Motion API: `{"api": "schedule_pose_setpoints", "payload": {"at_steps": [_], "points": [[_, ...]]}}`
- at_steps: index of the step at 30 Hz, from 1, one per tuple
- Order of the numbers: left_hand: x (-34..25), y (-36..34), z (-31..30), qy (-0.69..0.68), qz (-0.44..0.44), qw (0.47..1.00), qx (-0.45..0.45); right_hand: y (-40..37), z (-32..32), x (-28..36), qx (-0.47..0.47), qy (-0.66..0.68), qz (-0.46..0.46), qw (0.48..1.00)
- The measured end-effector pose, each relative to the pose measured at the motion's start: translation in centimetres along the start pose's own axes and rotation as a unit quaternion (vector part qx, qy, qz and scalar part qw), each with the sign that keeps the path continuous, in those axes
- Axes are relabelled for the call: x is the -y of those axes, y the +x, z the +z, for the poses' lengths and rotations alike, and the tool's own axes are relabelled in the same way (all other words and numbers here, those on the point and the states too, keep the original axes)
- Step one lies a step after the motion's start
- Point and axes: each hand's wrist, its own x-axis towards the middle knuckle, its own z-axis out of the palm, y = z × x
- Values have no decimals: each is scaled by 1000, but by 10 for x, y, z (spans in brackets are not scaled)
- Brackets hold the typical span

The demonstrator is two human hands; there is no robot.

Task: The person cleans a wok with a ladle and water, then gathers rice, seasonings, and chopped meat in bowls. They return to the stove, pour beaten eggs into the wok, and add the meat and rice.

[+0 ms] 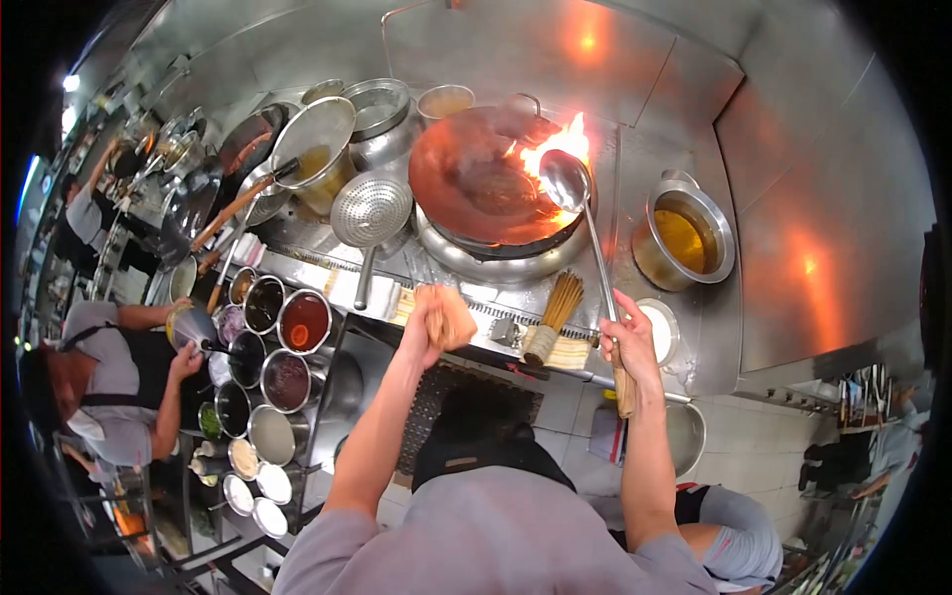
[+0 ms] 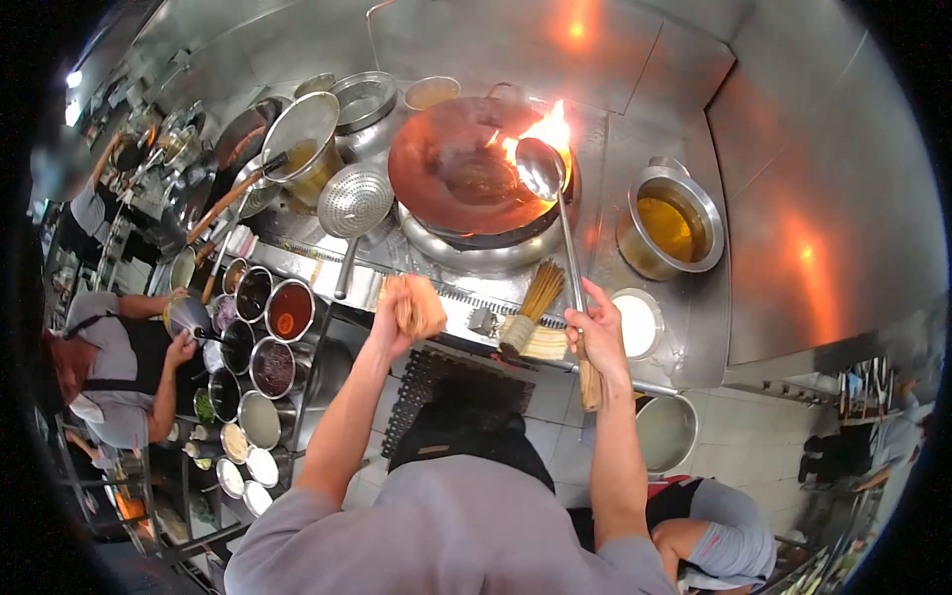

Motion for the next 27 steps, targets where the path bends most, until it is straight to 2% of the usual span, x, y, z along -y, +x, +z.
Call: {"api": "schedule_pose_setpoints", "payload": {"at_steps": [1,3,4,6,7,9,10,12,15,16,18,21,24,25,27], "points": [[-15,20,2,12,-1,1000,13,0,5,-2,-12,-5,3,1000],[-32,72,7,131,7,990,-42,0,16,-2,-27,4,6,1000],[-37,87,21,134,4,990,-40,0,22,-2,-40,10,9,999],[-43,110,46,194,73,969,-133,4,34,-6,-59,15,8,998],[-49,113,47,199,68,970,-125,6,37,-10,-72,6,3,997],[-60,115,47,56,-50,997,32,7,43,-11,-93,-3,-7,996],[-63,114,47,54,-50,996,47,6,48,-11,-97,-3,-11,995],[-53,112,57,134,-3,986,-98,4,61,-14,-106,1,-9,994],[-48,139,39,65,-64,995,-46,6,74,-10,-121,25,-17,992],[-50,145,41,25,-132,991,14,6,78,-11,-126,11,-20,992],[-55,153,44,65,-198,978,-3,4,84,-13,-132,-2,-20,991],[-58,143,47,137,-174,975,-13,1,91,-3,-145,11,-17,989],[-96,101,58,84,-196,977,31,1,91,2,-145,12,-6,989],[-102,87,69,114,-180,976,-33,2,89,1,-147,10,-8,989],[-79,110,46,161,-150,975,-37,5,87,-1,-147,11,-7,989]]}}
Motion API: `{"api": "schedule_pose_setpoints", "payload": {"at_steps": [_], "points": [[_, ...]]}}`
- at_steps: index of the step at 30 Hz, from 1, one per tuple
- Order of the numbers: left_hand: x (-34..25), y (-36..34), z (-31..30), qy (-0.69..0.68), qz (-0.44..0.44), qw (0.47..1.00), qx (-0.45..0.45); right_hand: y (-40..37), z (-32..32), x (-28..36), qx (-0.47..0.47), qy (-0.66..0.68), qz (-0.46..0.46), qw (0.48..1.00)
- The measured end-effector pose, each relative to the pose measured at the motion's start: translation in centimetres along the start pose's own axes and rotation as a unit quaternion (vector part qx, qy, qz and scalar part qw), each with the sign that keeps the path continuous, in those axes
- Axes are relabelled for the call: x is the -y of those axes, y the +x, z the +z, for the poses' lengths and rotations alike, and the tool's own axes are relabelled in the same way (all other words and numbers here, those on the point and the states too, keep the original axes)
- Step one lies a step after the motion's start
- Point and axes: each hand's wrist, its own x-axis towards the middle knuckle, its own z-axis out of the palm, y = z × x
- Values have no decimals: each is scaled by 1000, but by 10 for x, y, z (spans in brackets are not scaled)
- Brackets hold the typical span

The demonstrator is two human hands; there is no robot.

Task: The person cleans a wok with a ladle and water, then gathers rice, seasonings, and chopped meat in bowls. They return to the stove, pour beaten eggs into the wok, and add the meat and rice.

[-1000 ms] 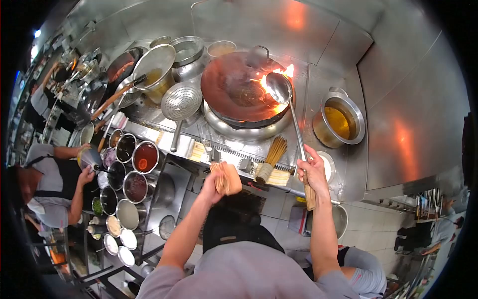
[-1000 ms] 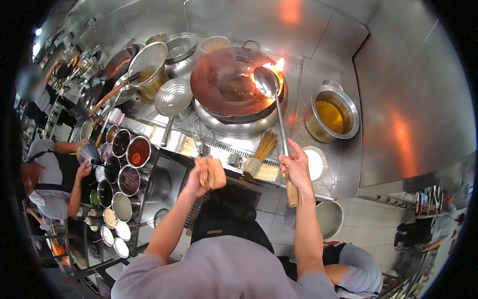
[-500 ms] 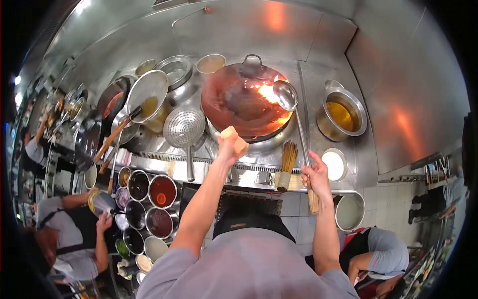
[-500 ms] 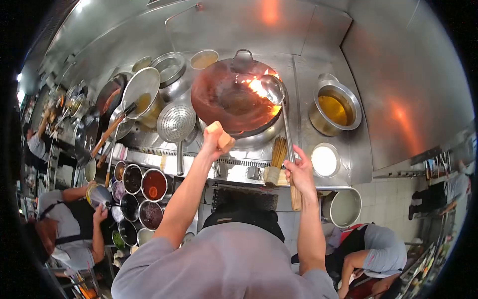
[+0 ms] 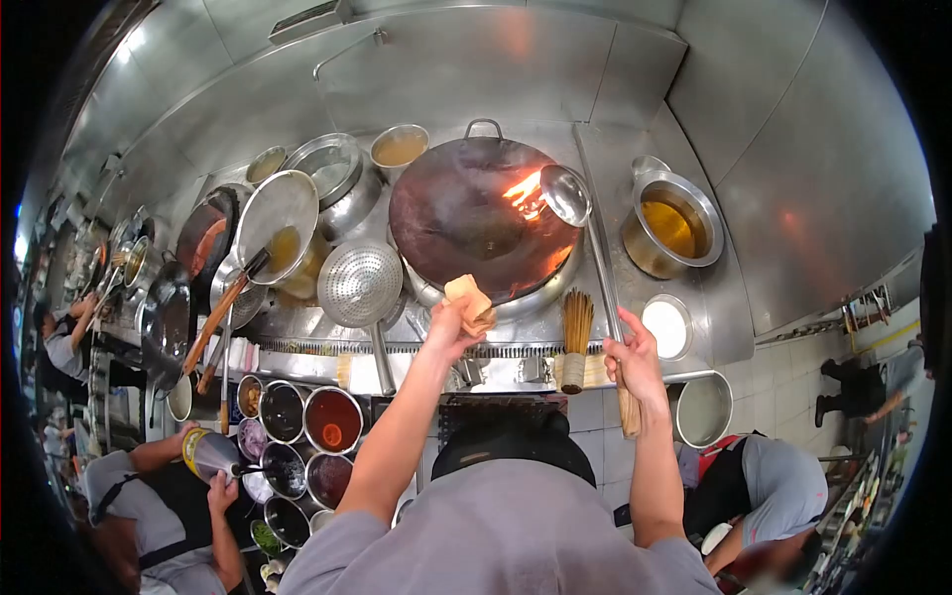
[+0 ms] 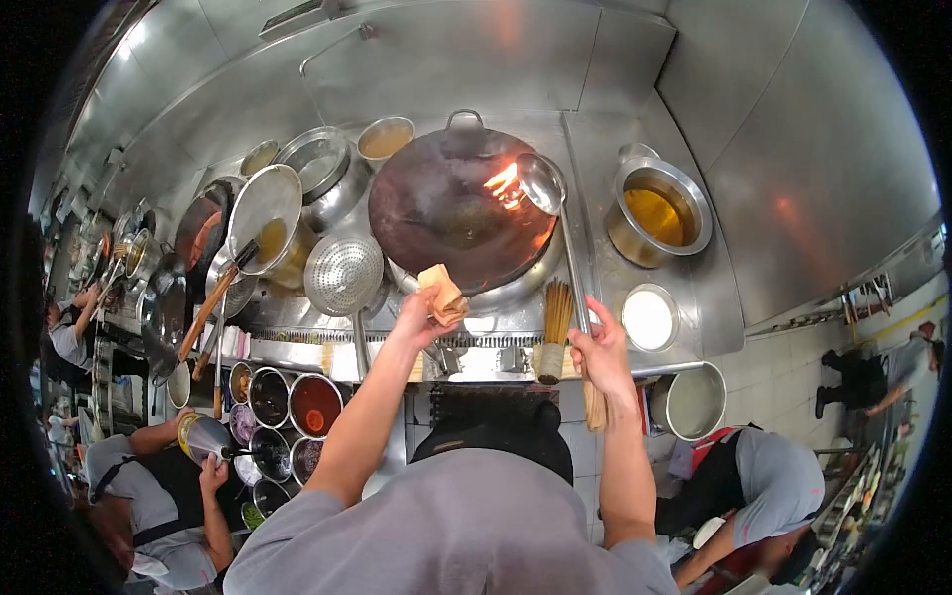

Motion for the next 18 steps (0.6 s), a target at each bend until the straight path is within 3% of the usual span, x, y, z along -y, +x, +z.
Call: {"api": "schedule_pose_setpoints", "payload": {"at_steps": [1,3,5,6,11,18], "points": [[13,19,-11,41,30,999,-15,2,-1,-1,-4,3,0,1000],[19,37,-15,5,32,999,41,7,-2,1,-7,7,-7,1000],[18,45,-11,-77,-26,995,59,9,-2,3,-2,3,3,1000],[5,27,8,-47,-63,997,1,11,-3,3,1,3,1,1000],[22,65,9,-12,-12,1000,17,21,-11,8,37,4,17,999],[-8,13,27,-4,-46,999,-28,25,-34,20,55,0,22,998]]}}
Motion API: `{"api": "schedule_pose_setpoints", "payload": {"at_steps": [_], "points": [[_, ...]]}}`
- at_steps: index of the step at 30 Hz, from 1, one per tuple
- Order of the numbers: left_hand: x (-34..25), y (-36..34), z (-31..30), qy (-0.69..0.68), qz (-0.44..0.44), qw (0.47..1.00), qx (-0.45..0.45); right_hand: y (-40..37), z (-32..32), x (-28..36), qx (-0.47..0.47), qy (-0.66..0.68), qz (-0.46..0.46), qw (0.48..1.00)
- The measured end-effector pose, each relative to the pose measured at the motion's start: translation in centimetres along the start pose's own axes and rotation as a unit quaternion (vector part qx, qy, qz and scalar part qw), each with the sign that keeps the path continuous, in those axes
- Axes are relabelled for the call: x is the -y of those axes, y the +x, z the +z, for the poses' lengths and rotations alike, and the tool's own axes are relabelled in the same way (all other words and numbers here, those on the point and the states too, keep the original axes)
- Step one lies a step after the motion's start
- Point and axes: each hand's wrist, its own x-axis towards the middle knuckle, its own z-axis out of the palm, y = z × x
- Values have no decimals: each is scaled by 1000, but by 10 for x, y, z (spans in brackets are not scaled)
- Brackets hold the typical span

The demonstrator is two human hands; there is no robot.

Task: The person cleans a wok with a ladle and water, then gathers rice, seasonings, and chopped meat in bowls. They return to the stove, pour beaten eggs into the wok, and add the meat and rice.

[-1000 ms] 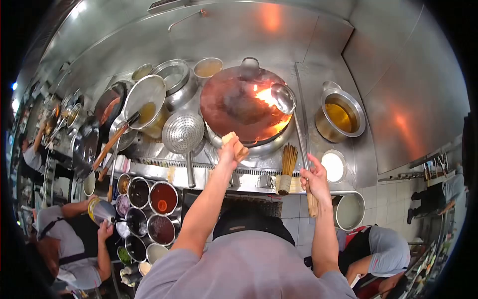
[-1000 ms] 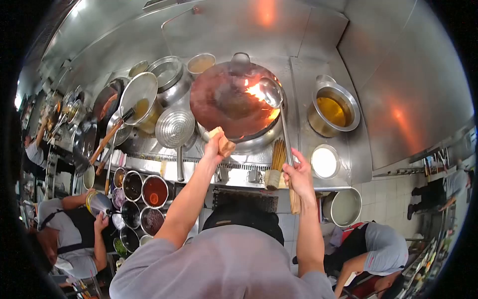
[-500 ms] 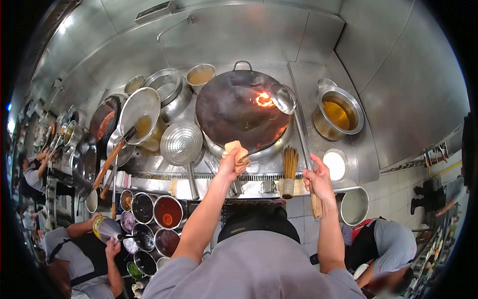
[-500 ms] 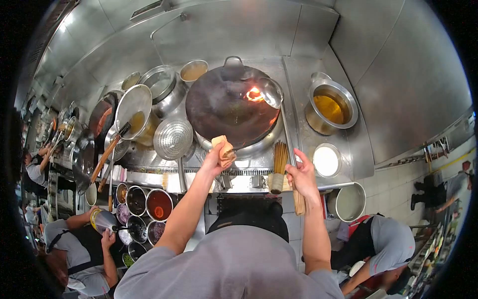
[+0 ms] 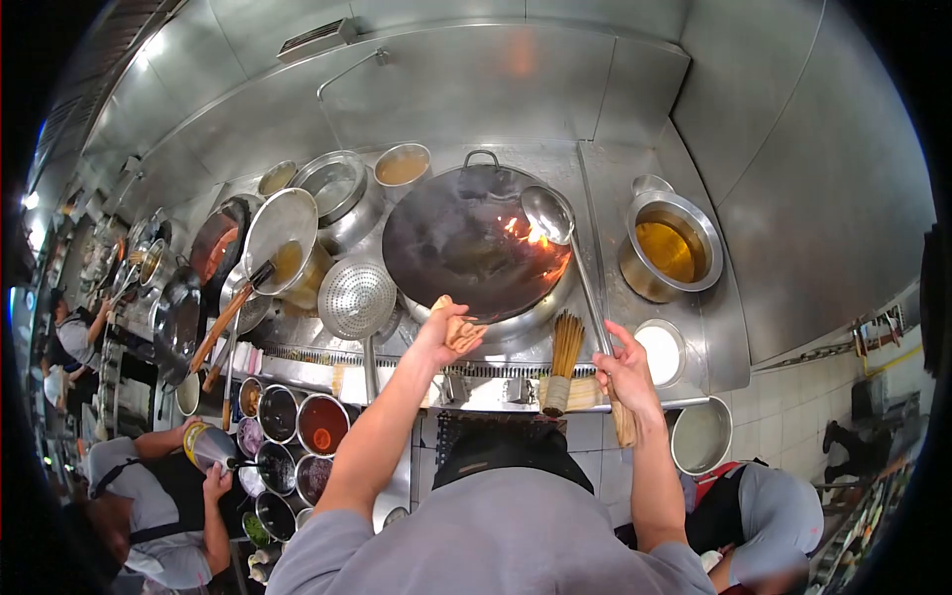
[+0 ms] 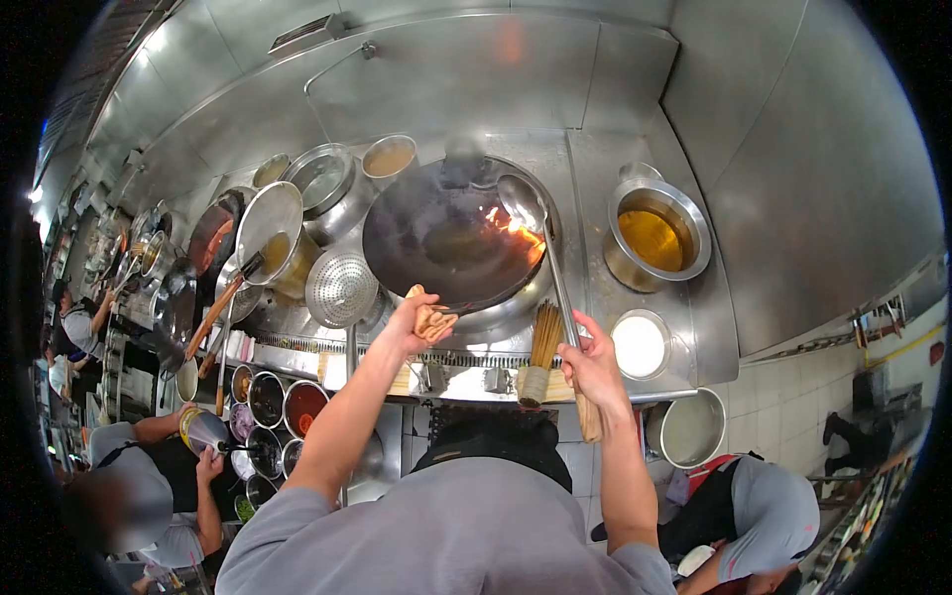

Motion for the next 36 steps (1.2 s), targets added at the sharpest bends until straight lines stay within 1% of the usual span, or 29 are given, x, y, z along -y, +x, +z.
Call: {"api": "schedule_pose_setpoints", "payload": {"at_steps": [1,3,5,7,8,11,12,14,15,17,18,19,21,22,23,25,26,27,29,31,33,34,35,36], "points": [[-7,-15,1,1,0,1000,-3,1,-4,1,4,-4,-5,1000],[-23,-40,-3,-60,-16,992,111,4,-10,2,5,-10,0,1000],[-21,-34,-19,-42,-10,993,113,5,-14,3,6,-17,7,1000],[-17,-47,-15,-7,19,988,151,8,-15,6,1,-12,14,1000],[-15,-55,-13,-8,46,988,147,10,-15,7,1,-10,15,1000],[-16,-68,-9,-33,45,985,162,13,-18,5,10,-4,15,1000],[-12,-64,-13,-32,45,986,160,15,-19,3,13,-7,14,1000],[-2,-47,-23,18,70,994,85,16,-20,2,16,-11,12,1000],[-1,-45,-20,19,70,994,84,17,-19,2,21,-7,12,1000],[3,-42,-14,106,41,993,35,14,-17,2,25,-3,14,1000],[3,-31,-15,36,16,999,32,14,-15,4,29,-4,17,999],[4,-20,-15,35,17,999,31,13,-15,6,33,-6,19,999],[7,-4,-5,-57,-32,998,14,14,-17,3,36,-13,16,999],[5,-8,6,-51,-50,997,-3,14,-17,2,39,-20,14,999],[9,1,9,-51,-49,997,-2,12,-18,3,40,-21,12,999],[18,29,7,-87,-40,995,14,7,-16,8,40,-16,13,999],[21,38,5,-64,-29,997,36,6,-17,10,40,-17,10,999],[23,41,9,-64,-28,997,37,3,-18,10,35,-16,8,999],[25,45,14,-66,8,998,-9,0,-21,7,30,-15,4,999],[19,42,12,-59,11,998,-15,-1,-25,4,17,-17,2,1000],[12,48,-5,-96,-40,991,88,-6,-26,8,16,-11,5,1000],[9,23,12,-62,0,998,22,-8,-25,10,19,-3,8,1000],[4,14,17,-62,-1,998,22,-8,-25,11,18,-3,9,1000],[0,9,20,-55,-4,998,-3,-8,-24,12,18,-9,4,1000]]}}
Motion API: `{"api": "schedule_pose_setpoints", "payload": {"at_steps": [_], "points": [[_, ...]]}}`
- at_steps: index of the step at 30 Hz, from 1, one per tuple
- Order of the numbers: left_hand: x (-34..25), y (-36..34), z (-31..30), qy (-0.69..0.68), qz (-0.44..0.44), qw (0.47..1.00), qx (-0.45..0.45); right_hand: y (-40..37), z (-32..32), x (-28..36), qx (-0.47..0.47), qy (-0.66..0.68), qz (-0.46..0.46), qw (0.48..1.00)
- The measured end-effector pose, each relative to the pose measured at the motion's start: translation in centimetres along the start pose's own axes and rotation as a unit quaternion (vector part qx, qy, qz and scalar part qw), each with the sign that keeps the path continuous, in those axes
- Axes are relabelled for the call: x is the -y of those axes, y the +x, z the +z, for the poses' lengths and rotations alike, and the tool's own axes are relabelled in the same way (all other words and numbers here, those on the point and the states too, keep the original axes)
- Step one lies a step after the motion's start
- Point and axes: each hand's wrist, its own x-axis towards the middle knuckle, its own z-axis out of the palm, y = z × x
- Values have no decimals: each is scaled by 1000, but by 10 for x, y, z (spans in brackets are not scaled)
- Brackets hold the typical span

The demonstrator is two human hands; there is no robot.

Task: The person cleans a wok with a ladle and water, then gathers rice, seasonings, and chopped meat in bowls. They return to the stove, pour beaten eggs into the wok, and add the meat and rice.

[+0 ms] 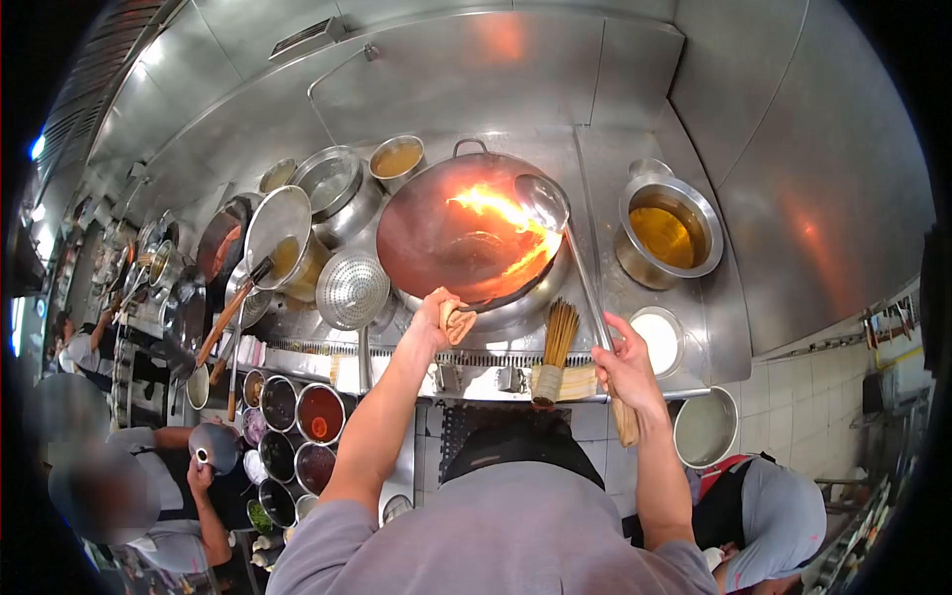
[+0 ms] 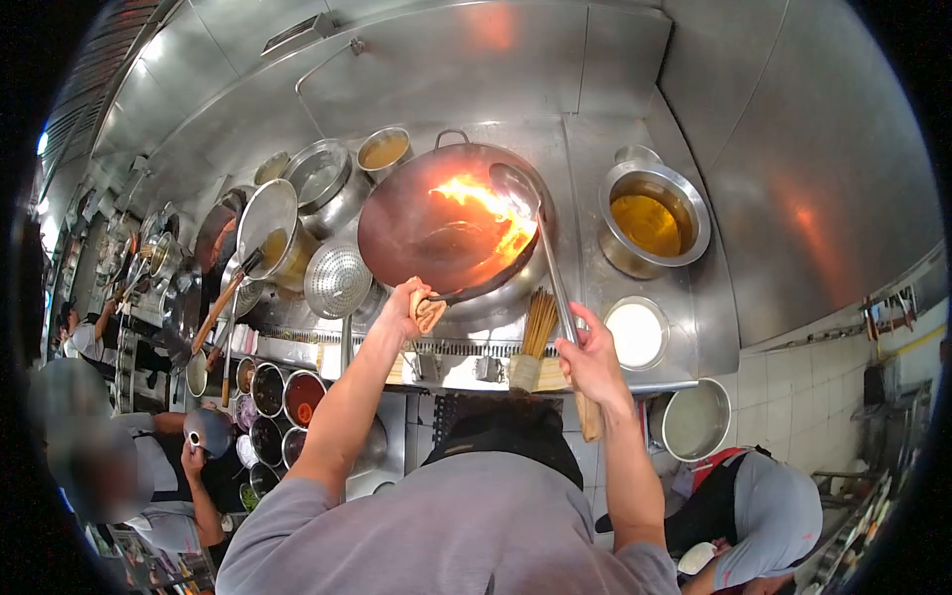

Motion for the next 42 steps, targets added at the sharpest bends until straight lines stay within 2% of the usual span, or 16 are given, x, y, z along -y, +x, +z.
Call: {"api": "schedule_pose_setpoints", "payload": {"at_steps": [6,11,13,15,17,21,23,24,27,28,29,31,34,38,40,42], "points": [[-4,1,-6,5,8,1000,-4,6,2,-1,21,-18,-7,1000],[-6,-24,4,37,88,994,-50,8,5,-5,16,-25,1,1000],[-6,-12,-12,38,26,997,-59,10,7,-6,17,-12,2,1000],[6,-6,-28,26,111,989,-89,14,6,-8,6,-15,1,1000],[13,0,-42,15,98,990,-100,16,8,-7,-5,-20,4,1000],[32,6,-52,-39,120,991,-38,19,13,0,-17,1,4,1000],[35,19,-63,-82,118,989,45,21,16,4,-31,-34,-9,999],[30,14,-63,-96,118,950,273,19,21,7,-42,-19,-17,999],[23,1,-49,-78,104,973,189,19,17,10,-5,-42,-44,998],[15,-2,-49,-76,74,936,336,18,18,11,-16,-30,-38,999],[10,-5,-45,-55,43,988,135,16,19,12,-27,-19,-32,999],[0,-24,-23,-62,6,998,-3,12,17,10,-29,25,-38,999],[-4,-20,-39,-48,37,994,91,8,13,9,-19,26,-49,998],[-8,-22,-41,-31,40,994,101,5,13,3,-43,39,-51,997],[-15,-45,-22,-76,17,997,6,2,16,2,-52,32,-58,996],[-20,-50,-22,-68,25,997,19,3,14,-2,-50,36,-57,996]]}}
